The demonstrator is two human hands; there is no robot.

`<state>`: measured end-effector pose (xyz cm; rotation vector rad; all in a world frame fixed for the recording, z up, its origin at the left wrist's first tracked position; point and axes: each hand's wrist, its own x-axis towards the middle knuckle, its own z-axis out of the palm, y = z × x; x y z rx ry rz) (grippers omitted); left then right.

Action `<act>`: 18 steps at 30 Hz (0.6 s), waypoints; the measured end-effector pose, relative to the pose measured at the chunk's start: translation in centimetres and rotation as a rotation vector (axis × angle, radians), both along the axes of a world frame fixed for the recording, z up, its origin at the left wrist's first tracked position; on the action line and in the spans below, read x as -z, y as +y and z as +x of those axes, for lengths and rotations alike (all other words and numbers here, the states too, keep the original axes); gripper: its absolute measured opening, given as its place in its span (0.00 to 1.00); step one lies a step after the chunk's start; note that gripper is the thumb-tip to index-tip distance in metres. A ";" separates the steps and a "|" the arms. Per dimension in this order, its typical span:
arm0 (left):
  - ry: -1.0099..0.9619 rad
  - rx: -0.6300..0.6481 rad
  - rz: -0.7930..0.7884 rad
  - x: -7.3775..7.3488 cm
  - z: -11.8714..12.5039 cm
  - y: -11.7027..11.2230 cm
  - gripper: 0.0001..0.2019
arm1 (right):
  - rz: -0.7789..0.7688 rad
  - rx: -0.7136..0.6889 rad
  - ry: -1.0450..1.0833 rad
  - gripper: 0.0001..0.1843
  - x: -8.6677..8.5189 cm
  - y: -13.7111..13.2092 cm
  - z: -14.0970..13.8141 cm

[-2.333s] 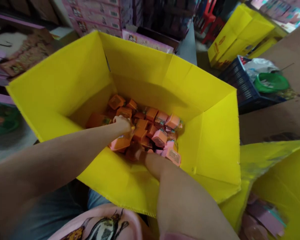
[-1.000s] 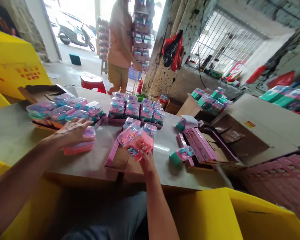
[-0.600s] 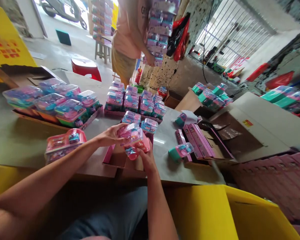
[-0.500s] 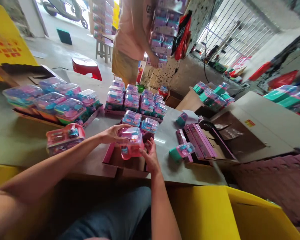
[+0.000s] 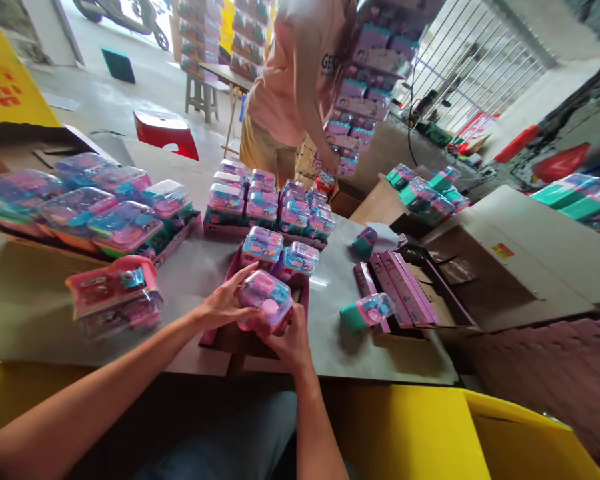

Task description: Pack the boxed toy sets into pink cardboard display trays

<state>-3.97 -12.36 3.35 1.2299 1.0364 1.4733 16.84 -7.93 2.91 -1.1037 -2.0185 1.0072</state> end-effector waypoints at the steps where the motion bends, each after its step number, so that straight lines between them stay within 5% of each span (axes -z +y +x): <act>1: -0.046 -0.032 -0.030 0.2 0.6 -0.5 0.54 | 0.109 0.039 -0.070 0.35 -0.9 -0.4 0.2; 4: -0.232 -0.102 -0.095 0.7 2.1 -1.4 0.52 | 0.332 0.109 -0.254 0.41 -3.9 -1.7 0.8; 7: -0.470 -0.032 -0.146 0.7 3.5 -1.6 0.46 | 0.401 0.179 -0.366 0.44 -5.9 -2.7 1.5; 11: -0.622 0.121 -0.107 0.6 5.0 -1.5 0.39 | 0.475 0.244 -0.485 0.43 -6.5 -3.6 2.4; 18: -0.654 0.102 -0.196 0.7 6.4 -1.6 0.37 | 0.521 0.347 -0.575 0.41 -6.7 -4.4 2.4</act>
